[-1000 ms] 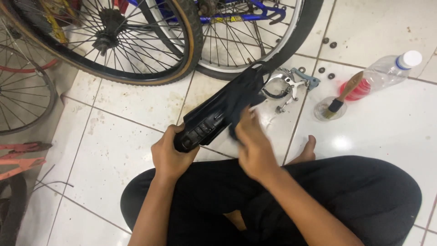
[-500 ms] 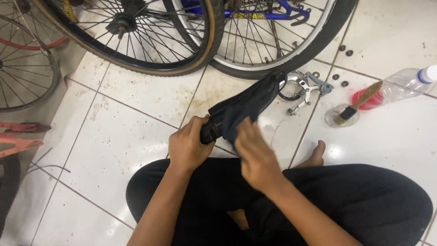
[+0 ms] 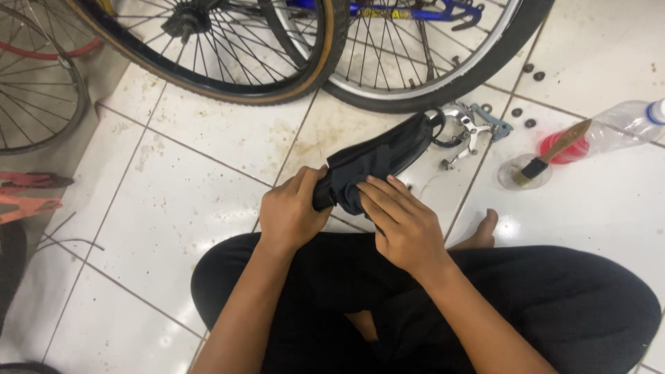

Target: Clean bicycle components using a brush and a cloth

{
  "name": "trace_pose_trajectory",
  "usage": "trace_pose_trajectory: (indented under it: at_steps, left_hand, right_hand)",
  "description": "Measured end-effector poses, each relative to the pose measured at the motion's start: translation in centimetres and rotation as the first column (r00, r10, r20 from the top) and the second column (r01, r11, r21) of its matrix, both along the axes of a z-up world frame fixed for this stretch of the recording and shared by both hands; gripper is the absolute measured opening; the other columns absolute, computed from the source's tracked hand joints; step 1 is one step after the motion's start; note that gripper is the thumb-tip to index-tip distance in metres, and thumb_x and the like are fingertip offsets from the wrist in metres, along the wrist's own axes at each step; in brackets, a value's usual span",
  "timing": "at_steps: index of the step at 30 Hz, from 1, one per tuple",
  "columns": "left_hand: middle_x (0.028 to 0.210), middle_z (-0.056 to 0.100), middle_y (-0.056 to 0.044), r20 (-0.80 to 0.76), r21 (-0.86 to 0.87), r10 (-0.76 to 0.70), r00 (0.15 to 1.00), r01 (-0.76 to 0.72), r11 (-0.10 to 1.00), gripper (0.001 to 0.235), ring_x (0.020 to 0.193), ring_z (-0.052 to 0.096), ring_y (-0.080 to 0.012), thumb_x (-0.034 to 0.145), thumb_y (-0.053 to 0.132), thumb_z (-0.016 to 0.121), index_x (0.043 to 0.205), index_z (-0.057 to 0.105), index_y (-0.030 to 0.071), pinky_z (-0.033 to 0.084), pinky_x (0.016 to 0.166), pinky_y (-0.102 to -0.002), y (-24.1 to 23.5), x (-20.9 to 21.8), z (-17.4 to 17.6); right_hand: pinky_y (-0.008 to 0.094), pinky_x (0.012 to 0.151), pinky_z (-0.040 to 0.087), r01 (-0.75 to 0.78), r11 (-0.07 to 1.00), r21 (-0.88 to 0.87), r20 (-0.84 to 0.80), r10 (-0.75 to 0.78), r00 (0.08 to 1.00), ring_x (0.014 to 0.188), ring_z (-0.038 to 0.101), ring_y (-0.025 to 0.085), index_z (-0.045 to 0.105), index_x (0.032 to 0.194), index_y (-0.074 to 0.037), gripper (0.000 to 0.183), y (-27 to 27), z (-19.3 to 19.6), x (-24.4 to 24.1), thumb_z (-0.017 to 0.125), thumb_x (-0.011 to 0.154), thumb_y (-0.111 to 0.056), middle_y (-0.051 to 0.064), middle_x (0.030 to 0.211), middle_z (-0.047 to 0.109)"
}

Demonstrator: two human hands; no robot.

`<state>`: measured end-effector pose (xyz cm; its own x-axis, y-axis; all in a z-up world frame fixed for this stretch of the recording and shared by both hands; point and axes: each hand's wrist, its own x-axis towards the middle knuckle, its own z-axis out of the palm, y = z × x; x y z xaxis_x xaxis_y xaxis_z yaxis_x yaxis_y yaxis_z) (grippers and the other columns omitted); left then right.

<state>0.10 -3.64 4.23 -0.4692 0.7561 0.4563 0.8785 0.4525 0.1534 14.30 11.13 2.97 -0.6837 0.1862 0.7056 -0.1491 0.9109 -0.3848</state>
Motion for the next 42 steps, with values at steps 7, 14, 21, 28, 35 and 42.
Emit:
trace_pose_trajectory:
  at_steps: [7,14,21,28,35,42]
  left_hand:
    - [0.078,0.064,0.0,-0.027,-0.035,-0.032,0.999,0.031,0.999,0.043,0.066,0.071,-0.0237,0.065,0.02,0.083,0.105,0.066,0.017,0.058,0.056,-0.035,-0.4,-0.2,-1.8]
    - [0.085,0.069,-0.001,0.071,0.01,0.078,0.994,-0.079,0.997,0.045,0.071,0.073,-0.0266,0.065,0.023,0.085,0.105,0.065,0.018,0.058,0.06,-0.037,-0.4,0.0,-0.4]
    - [0.101,0.078,-0.011,0.447,-0.057,0.156,0.881,-0.146,0.988,0.048,0.084,0.075,-0.0385,0.067,0.018,0.085,0.107,0.06,0.012,0.059,0.072,-0.048,0.4,0.8,0.3]
    - [0.094,0.075,-0.018,0.657,-0.091,0.228,0.718,-0.224,0.97,0.046,0.085,0.073,-0.0474,0.07,0.021,0.082,0.108,0.059,0.012,0.056,0.071,-0.053,0.9,1.0,0.8]
    - [0.092,0.075,-0.015,0.812,-0.051,0.179,0.556,-0.238,0.97,0.054,0.082,0.073,-0.0375,0.059,0.011,0.081,0.108,0.059,0.009,0.055,0.073,-0.046,1.2,1.3,1.1]
    - [0.091,0.071,-0.02,0.887,0.039,0.084,0.454,-0.254,0.966,0.059,0.081,0.068,-0.0336,0.053,0.005,0.083,0.106,0.059,0.006,0.053,0.075,-0.046,0.3,0.4,-1.9]
  right_hand:
    - [0.053,0.109,0.049,-0.14,0.979,-0.15,-0.053,0.134,0.99,0.118,0.069,0.039,0.075,0.111,0.007,0.037,-2.4,-1.0,0.2,0.042,0.095,0.003,0.023,0.124,0.072]
    - [0.045,0.108,0.051,-0.023,0.999,-0.048,-0.018,0.022,1.0,0.121,0.069,0.03,0.077,0.113,-0.003,0.037,0.7,-0.1,0.2,0.045,0.096,0.001,0.011,0.125,0.075]
    - [0.058,0.111,0.045,0.107,0.956,-0.275,-0.164,-0.156,0.974,0.132,0.053,0.053,0.062,0.122,0.019,0.033,2.3,-4.3,0.0,0.047,0.1,0.001,0.038,0.139,0.056]
    - [0.055,0.111,0.047,0.002,0.999,-0.035,-0.043,-0.004,0.999,0.127,0.062,0.045,0.075,0.111,0.001,0.029,-3.0,-3.5,-0.1,0.05,0.098,-0.002,0.023,0.13,0.069]
    - [0.053,0.112,0.047,0.181,0.979,-0.098,-0.122,-0.192,0.974,0.132,0.054,0.051,0.069,0.117,0.013,0.035,3.2,-3.2,-0.2,0.041,0.105,-0.003,0.031,0.135,0.063]
    - [0.051,0.112,0.048,0.138,0.99,-0.028,-0.099,-0.14,0.985,0.13,0.061,0.043,0.076,0.114,0.002,0.031,-2.3,-0.1,0.9,0.049,0.102,-0.005,0.018,0.135,0.069]
